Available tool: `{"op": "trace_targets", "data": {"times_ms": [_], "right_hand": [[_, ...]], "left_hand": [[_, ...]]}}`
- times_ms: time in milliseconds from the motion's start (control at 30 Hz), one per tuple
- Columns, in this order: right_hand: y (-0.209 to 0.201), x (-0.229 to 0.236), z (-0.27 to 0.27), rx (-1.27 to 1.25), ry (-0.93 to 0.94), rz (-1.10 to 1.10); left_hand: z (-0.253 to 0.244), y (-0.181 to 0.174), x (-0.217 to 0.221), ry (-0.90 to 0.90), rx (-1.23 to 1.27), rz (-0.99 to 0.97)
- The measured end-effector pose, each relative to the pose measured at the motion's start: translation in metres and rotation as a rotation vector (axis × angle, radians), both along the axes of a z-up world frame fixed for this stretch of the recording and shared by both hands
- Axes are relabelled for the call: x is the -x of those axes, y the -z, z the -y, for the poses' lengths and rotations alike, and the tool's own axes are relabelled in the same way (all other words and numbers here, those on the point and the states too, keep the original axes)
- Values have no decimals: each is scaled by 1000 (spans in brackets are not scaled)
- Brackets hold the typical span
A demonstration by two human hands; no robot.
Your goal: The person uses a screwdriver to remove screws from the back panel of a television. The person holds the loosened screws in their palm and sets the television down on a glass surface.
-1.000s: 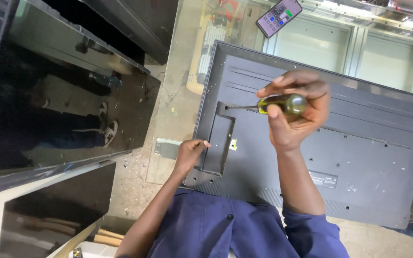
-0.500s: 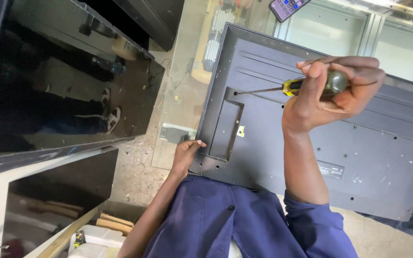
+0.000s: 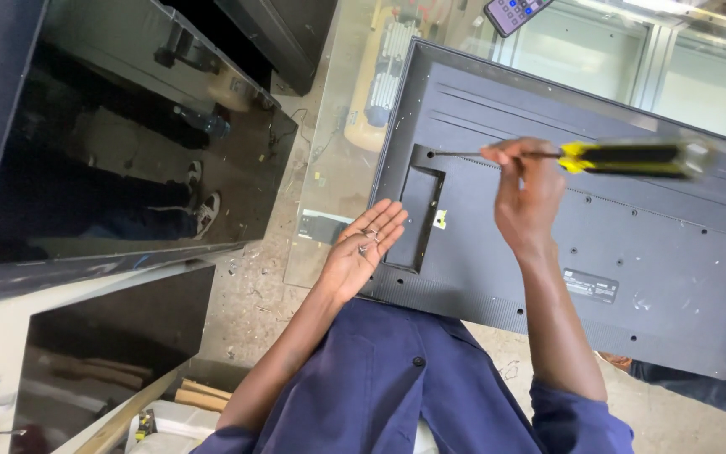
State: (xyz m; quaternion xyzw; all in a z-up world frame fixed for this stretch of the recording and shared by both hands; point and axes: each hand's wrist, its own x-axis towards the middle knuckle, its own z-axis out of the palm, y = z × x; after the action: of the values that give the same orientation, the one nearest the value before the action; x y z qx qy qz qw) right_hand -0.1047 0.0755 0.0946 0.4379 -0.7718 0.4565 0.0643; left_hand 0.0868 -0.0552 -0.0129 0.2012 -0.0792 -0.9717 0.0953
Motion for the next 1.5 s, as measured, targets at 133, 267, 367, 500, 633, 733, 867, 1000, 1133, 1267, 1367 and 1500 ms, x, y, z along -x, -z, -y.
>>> {"op": "trace_targets", "data": {"times_ms": [133, 267, 367, 500, 633, 733, 867, 1000, 1133, 1267, 1367, 1500], "right_hand": [[-39, -43, -38, 256, 127, 133], [-35, -76, -80, 491, 134, 209], [-27, -104, -89, 495, 164, 306], [-16, -126, -90, 480, 194, 389], [-3, -128, -90, 563, 230, 322], [-2, -134, -89, 581, 246, 334], [-5, -139, -86, 584, 258, 325], [-7, -142, -86, 596, 286, 316], [-7, -143, -91, 604, 303, 311], [-6, -147, -94, 610, 331, 305], [-6, -151, -95, 617, 354, 299], [-6, -157, -98, 631, 381, 302]], "left_hand": [[0, 4, -1, 6, -40, -129], [2, -3, 0, 23, -134, -284], [3, -10, 0, 70, -159, -301], [5, -19, 0, 123, -179, -312], [-3, -7, -1, 128, -103, -344], [-1, -8, -4, 151, -87, -348], [3, -9, -8, 164, -76, -348], [5, 4, -13, 260, 198, -283], [1, 39, -20, 306, 307, -164], [1, 38, -24, 278, 338, -119], [1, 31, -25, 248, 381, -83], [0, 33, -26, 214, 397, -34]]}}
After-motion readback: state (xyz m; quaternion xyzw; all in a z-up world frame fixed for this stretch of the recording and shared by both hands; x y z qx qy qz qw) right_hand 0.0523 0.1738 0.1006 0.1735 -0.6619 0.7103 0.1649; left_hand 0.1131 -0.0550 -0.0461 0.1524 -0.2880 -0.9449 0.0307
